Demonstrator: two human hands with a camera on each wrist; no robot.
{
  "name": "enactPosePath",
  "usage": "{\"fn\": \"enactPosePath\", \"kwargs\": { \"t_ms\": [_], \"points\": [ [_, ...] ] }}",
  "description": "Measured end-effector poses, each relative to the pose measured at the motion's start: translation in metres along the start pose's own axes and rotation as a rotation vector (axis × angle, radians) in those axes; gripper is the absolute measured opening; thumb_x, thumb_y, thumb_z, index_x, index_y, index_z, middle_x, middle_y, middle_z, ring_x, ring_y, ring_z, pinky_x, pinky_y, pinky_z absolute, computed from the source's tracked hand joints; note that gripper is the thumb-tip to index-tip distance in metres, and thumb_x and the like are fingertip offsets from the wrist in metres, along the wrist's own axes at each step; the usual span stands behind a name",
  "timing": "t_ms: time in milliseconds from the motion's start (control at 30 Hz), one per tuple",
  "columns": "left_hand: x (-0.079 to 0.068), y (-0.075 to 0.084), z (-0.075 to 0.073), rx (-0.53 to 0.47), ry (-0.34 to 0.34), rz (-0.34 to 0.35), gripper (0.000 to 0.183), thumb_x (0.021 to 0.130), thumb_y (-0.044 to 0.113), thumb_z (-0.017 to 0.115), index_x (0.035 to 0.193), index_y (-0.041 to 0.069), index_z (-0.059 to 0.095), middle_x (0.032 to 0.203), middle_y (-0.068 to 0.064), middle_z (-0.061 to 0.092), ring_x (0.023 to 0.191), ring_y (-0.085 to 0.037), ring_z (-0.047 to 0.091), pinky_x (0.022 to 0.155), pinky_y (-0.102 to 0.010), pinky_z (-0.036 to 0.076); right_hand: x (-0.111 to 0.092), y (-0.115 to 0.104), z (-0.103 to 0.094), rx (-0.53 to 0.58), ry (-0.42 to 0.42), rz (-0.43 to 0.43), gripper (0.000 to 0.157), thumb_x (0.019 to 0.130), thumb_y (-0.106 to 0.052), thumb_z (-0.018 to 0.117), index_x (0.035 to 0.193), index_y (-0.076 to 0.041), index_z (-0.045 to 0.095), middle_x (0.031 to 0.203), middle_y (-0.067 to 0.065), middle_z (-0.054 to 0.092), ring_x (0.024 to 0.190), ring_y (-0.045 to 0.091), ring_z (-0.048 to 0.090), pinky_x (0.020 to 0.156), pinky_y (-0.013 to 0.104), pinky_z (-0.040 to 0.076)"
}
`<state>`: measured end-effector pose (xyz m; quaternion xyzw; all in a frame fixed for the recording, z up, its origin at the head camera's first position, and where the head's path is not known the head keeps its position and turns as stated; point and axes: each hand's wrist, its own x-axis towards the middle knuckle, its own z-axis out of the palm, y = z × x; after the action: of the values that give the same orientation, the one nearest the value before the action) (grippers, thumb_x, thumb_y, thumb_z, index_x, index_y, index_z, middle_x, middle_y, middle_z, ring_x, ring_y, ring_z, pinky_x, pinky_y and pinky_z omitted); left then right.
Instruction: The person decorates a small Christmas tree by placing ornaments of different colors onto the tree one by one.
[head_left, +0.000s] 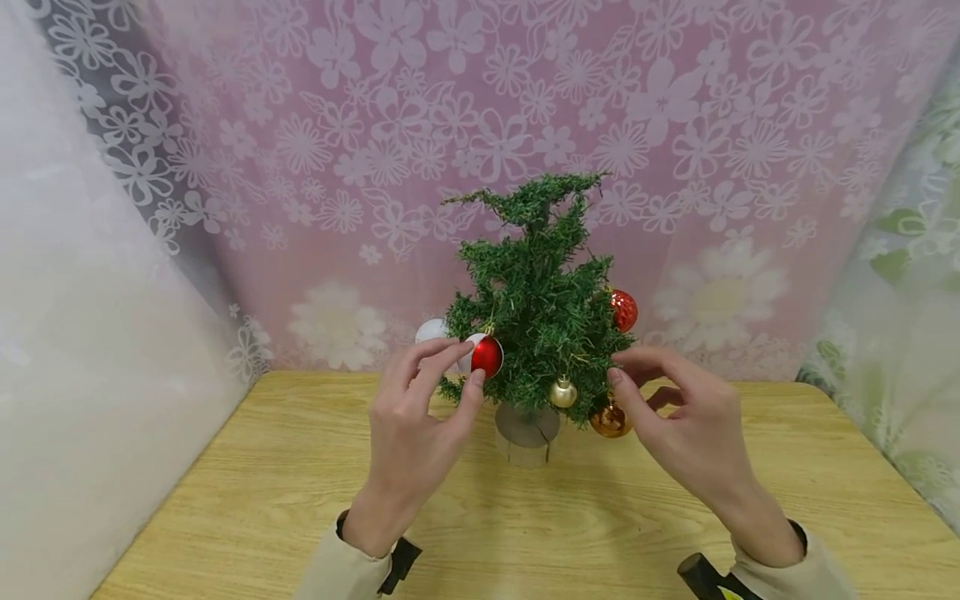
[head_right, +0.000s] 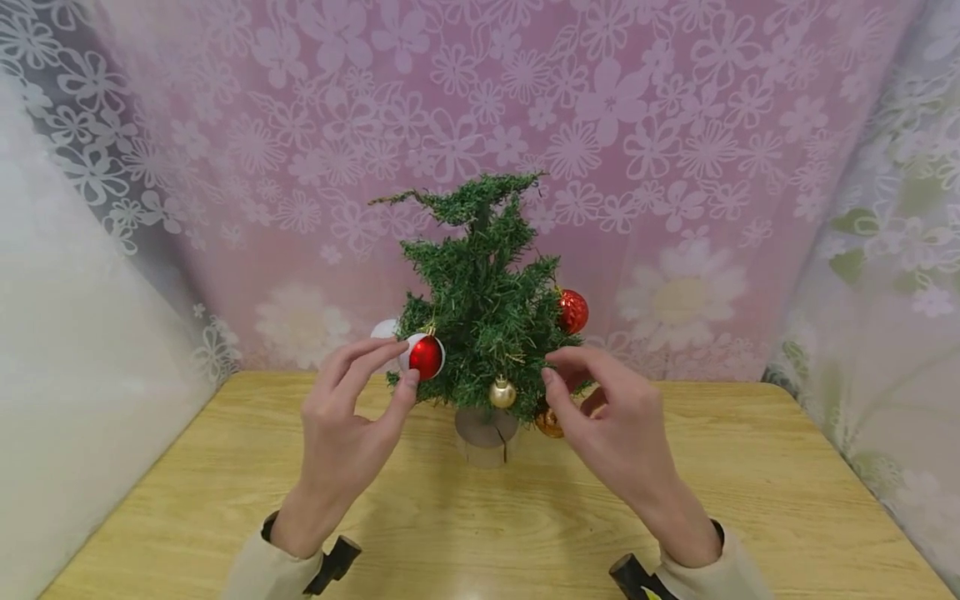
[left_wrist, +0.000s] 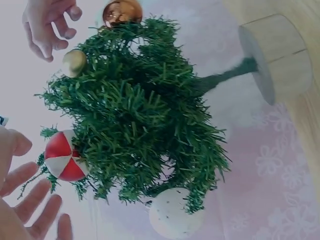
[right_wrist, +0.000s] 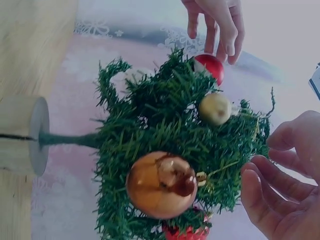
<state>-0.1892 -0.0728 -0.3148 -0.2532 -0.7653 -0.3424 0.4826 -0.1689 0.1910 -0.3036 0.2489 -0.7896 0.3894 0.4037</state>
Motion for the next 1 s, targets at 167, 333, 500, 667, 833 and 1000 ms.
{"fn": "enactPosePath", "kwargs": {
  "t_ms": [167, 333, 500, 667, 833, 1000],
  "points": [
    [-0.003, -0.007, 0.003, 0.056, -0.086, -0.020, 0.037, 0.092, 0.025, 0.077, 0.128, 0.015, 0.072, 0.130, -0.010, 0.068, 0.117, -0.027, 0.064, 0.093, -0.046, 0.055, -0.001, 0.006, -0.003, -0.026, 0.002, -0.026, 0.034, 0.079, 0.012, 0.077, 0.108, -0.006, 0.075, 0.090, 0.005, 0.074, 0.080, -0.008, 0.061, 0.057, 0.010, 0.050],
    [-0.006, -0.010, 0.007, 0.073, -0.140, -0.054, 0.038, 0.095, 0.026, 0.074, 0.132, 0.017, 0.070, 0.132, -0.010, 0.067, 0.118, -0.027, 0.066, 0.096, -0.049, 0.056, 0.000, 0.014, -0.002, -0.115, -0.011, -0.049, 0.034, 0.079, 0.008, 0.079, 0.109, -0.008, 0.077, 0.092, 0.003, 0.073, 0.079, -0.008, 0.059, 0.057, 0.009, 0.049],
    [-0.007, -0.012, 0.011, 0.062, -0.173, -0.099, 0.038, 0.097, 0.028, 0.073, 0.133, 0.017, 0.069, 0.133, -0.009, 0.067, 0.114, -0.027, 0.069, 0.093, -0.047, 0.058, 0.003, 0.022, 0.003, -0.161, -0.014, -0.090, 0.032, 0.079, 0.004, 0.081, 0.108, -0.010, 0.079, 0.090, 0.002, 0.070, 0.071, 0.000, 0.059, 0.054, 0.010, 0.045],
    [-0.008, -0.014, 0.013, 0.037, -0.181, -0.112, 0.040, 0.096, 0.029, 0.074, 0.135, 0.018, 0.068, 0.134, -0.007, 0.066, 0.114, -0.026, 0.069, 0.093, -0.047, 0.058, 0.005, 0.026, 0.009, -0.185, -0.018, -0.124, 0.026, 0.079, 0.004, 0.082, 0.101, -0.010, 0.081, 0.086, 0.001, 0.067, 0.063, 0.004, 0.054, 0.052, 0.012, 0.042],
    [-0.009, -0.017, 0.014, 0.020, -0.182, -0.106, 0.042, 0.095, 0.030, 0.074, 0.135, 0.019, 0.067, 0.135, -0.007, 0.066, 0.116, -0.026, 0.069, 0.094, -0.046, 0.058, 0.007, 0.029, 0.010, -0.223, 0.015, -0.128, 0.023, 0.078, 0.005, 0.083, 0.098, -0.006, 0.081, 0.085, 0.003, 0.071, 0.062, 0.009, 0.059, 0.053, 0.010, 0.043],
    [-0.009, -0.020, 0.017, 0.006, -0.188, -0.092, 0.043, 0.095, 0.032, 0.074, 0.136, 0.018, 0.067, 0.136, -0.007, 0.066, 0.119, -0.025, 0.068, 0.097, -0.047, 0.056, 0.007, 0.033, 0.011, -0.245, 0.030, -0.116, 0.021, 0.080, 0.005, 0.082, 0.098, -0.006, 0.081, 0.086, 0.004, 0.073, 0.065, 0.013, 0.064, 0.053, 0.010, 0.045]
  ]
}}
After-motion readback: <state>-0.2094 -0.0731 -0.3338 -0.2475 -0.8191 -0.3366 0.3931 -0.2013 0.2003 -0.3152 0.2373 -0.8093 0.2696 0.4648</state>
